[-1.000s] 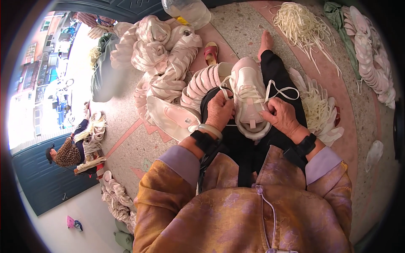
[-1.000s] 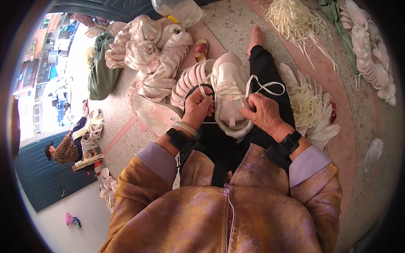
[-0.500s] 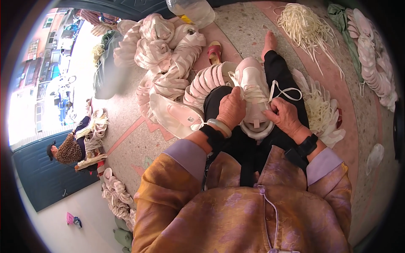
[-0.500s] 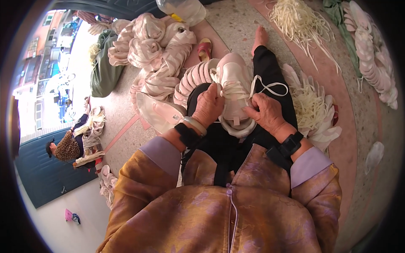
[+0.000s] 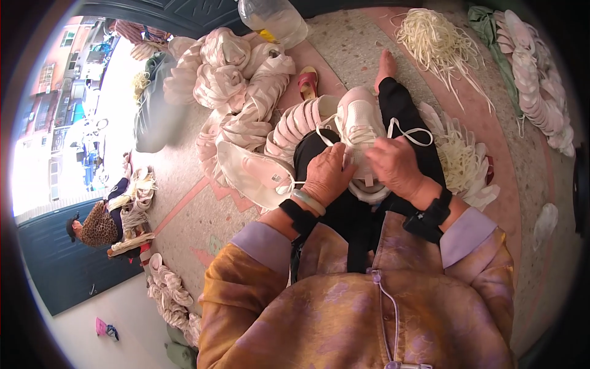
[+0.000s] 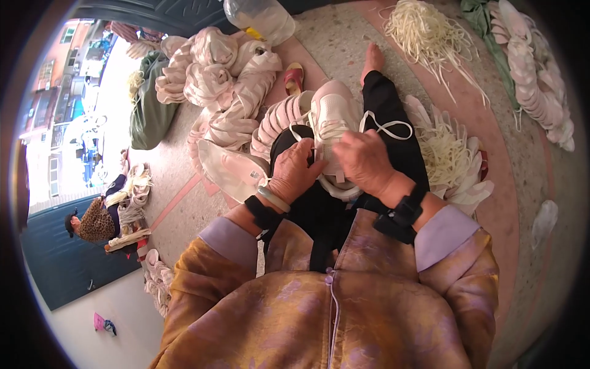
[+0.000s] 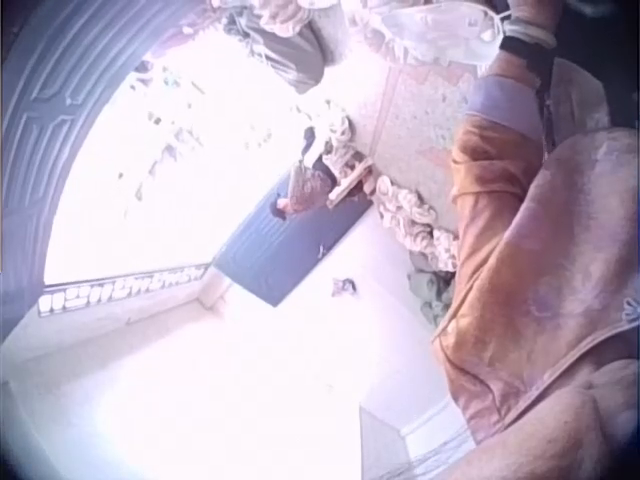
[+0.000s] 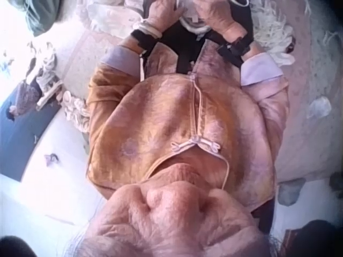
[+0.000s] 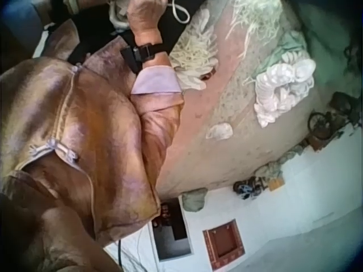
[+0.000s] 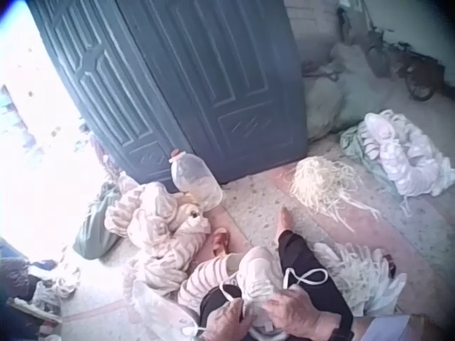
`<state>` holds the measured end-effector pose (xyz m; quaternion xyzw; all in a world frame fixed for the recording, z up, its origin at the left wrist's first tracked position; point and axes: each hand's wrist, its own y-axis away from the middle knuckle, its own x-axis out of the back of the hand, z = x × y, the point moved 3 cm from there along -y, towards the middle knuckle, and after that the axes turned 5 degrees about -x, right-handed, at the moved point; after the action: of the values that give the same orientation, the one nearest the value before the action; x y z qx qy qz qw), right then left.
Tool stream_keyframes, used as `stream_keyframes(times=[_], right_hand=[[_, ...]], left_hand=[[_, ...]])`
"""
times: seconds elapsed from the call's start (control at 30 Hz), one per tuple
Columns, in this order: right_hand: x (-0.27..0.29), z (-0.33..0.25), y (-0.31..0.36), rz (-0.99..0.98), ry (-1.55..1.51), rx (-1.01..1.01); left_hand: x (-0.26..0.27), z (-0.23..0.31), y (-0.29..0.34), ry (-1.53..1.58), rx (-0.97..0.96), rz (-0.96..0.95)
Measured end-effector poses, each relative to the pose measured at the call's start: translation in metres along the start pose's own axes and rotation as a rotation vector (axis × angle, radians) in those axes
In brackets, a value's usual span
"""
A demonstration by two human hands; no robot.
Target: Lacing and tying a white shoe while sitting among shoe components.
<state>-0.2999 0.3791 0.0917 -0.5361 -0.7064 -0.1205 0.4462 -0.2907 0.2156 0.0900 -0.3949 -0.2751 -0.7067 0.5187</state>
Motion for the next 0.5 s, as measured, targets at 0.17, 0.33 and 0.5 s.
stream_keyframes(times=[0.17,0.33,0.5], right_hand=[[-0.029,-0.007,-0.007,-0.092,0.049,0.023],[-0.036,-0.005,-0.012,-0.083,0.069,-0.021],[-0.041,0.0,-0.018,-0.128,0.097,0.018]], left_hand=[[-0.005,0.002,-0.003,-0.088,0.01,-0.022],[-0.005,-0.003,0.001,0.081,0.092,-0.054],[-0.001,-0.002,-0.001,0.243,0.097,-0.012]])
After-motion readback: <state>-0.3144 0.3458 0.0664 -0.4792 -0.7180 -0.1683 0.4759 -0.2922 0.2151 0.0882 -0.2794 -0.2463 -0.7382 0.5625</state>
